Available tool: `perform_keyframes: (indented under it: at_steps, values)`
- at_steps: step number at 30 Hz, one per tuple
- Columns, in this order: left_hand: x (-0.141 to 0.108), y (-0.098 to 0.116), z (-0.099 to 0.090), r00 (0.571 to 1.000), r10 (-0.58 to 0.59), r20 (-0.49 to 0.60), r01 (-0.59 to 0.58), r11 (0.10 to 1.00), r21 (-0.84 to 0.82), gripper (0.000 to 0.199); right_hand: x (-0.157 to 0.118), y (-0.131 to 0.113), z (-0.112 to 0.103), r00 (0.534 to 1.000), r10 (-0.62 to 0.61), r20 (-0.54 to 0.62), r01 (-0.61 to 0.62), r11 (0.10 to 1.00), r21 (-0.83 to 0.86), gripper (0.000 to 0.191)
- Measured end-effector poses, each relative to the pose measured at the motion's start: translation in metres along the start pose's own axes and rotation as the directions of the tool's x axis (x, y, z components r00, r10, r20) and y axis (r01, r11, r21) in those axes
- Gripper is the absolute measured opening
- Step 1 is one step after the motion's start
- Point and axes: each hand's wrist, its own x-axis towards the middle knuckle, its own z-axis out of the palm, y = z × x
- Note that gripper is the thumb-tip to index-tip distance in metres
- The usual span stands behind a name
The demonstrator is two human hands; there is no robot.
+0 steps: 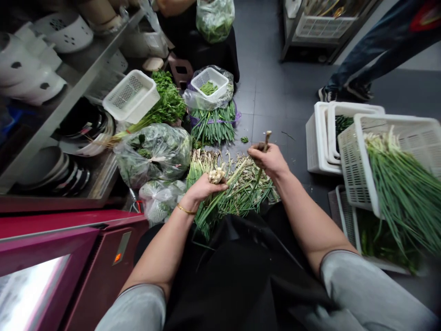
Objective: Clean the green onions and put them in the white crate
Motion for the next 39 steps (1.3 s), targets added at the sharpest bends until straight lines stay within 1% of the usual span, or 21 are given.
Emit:
perform_keyframes:
  at_steps: [3,5,7,9,11,12,15,16,18,20,22,23,26,28,30,31,34,35,37,38,39]
  values:
    - [-0.001,0.0,0.001,1.0,-0.008,-0.017,0.008,1.0,0.017,0.03,0.004,-0.007,-0.013,0.996,-0.04,-0.077,0.042,0.999,0.017,0.038]
    - [0.0,0.0,0.005,0.999,-0.025,-0.021,0.025,1.0,-0.004,0.033,0.001,-0.008,-0.008,0.994,-0.078,-0.078,0.075,0.996,-0.038,0.037]
    - [0.003,0.0,0.01,0.999,-0.042,-0.018,0.041,0.998,-0.055,0.037,-0.005,-0.005,0.006,0.992,-0.118,-0.036,0.113,0.987,-0.119,0.036]
    - [0.006,0.0,0.015,0.999,-0.039,-0.029,0.036,0.993,-0.114,0.038,-0.01,-0.003,0.019,0.989,-0.138,0.046,0.144,0.974,-0.176,0.036]
    - [0.009,0.0,0.018,0.998,-0.019,-0.053,0.01,0.988,-0.156,0.036,-0.012,-0.002,0.024,0.985,-0.156,0.073,0.167,0.969,-0.183,0.035]
    - [0.01,0.0,0.018,0.998,-0.009,-0.06,-0.001,0.986,-0.165,0.035,-0.012,-0.002,0.021,0.984,-0.171,0.043,0.176,0.97,-0.165,0.034]
    - [0.012,0.0,0.015,0.997,-0.008,-0.078,-0.004,0.988,-0.156,0.034,-0.005,-0.006,0.001,0.974,-0.197,-0.115,0.189,0.979,-0.078,0.034]
    - [0.012,0.0,0.014,0.995,-0.009,-0.098,-0.006,0.988,-0.152,0.034,-0.003,-0.007,-0.005,0.972,-0.19,-0.137,0.183,0.981,-0.062,0.034]
    - [0.012,0.0,0.012,0.987,0.006,-0.163,-0.032,0.987,-0.16,0.034,-0.002,-0.007,-0.01,0.982,-0.17,-0.079,0.161,0.98,-0.113,0.036]
    - [0.013,0.0,0.013,0.971,0.033,-0.238,-0.077,0.981,-0.177,0.034,-0.005,-0.004,-0.002,0.984,-0.162,0.071,0.175,0.951,-0.253,0.038]
    - [0.015,0.001,0.016,0.955,0.062,-0.289,-0.119,0.976,-0.182,0.034,-0.011,0.001,0.013,0.96,-0.197,0.2,0.264,0.875,-0.407,0.033]
    - [0.016,0.002,0.019,0.95,0.077,-0.303,-0.136,0.974,-0.178,0.034,-0.013,0.003,0.021,0.944,-0.23,0.237,0.318,0.825,-0.467,0.033]
    - [0.019,0.002,0.023,0.946,0.105,-0.306,-0.157,0.976,-0.152,0.034,-0.019,0.007,0.034,0.903,-0.32,0.286,0.429,0.7,-0.571,0.037]
    - [0.02,0.0,0.023,0.947,0.091,-0.308,-0.139,0.981,-0.136,0.034,-0.019,0.007,0.032,0.896,-0.328,0.3,0.444,0.673,-0.591,0.033]
    - [0.019,-0.002,0.021,0.949,0.067,-0.309,-0.112,0.985,-0.13,0.033,-0.016,0.006,0.025,0.909,-0.323,0.262,0.416,0.699,-0.582,0.03]
    - [0.019,-0.003,0.02,0.951,0.055,-0.303,-0.099,0.986,-0.132,0.032,-0.014,0.006,0.021,0.922,-0.321,0.217,0.387,0.736,-0.555,0.028]
    - [0.016,-0.005,0.017,0.968,0.011,-0.249,-0.057,0.982,-0.178,0.032,-0.003,0.004,0.004,0.957,-0.291,-0.011,0.269,0.898,-0.347,0.025]
    - [0.015,-0.005,0.016,0.973,-0.006,-0.229,-0.044,0.976,-0.212,0.033,0.001,0.004,-0.002,0.957,-0.272,-0.098,0.24,0.936,-0.259,0.025]
    - [0.013,-0.003,0.015,0.979,-0.033,-0.2,-0.028,0.956,-0.293,0.034,0.007,0.003,-0.012,0.938,-0.25,-0.242,0.221,0.965,-0.14,0.029]
    - [0.013,-0.002,0.014,0.98,-0.044,-0.195,-0.023,0.944,-0.328,0.035,0.008,0.002,-0.015,0.926,-0.259,-0.276,0.232,0.964,-0.129,0.03]
    - [0.012,0.0,0.013,0.979,-0.053,-0.198,-0.02,0.936,-0.352,0.036,0.008,0.002,-0.015,0.923,-0.278,-0.267,0.246,0.958,-0.146,0.031]
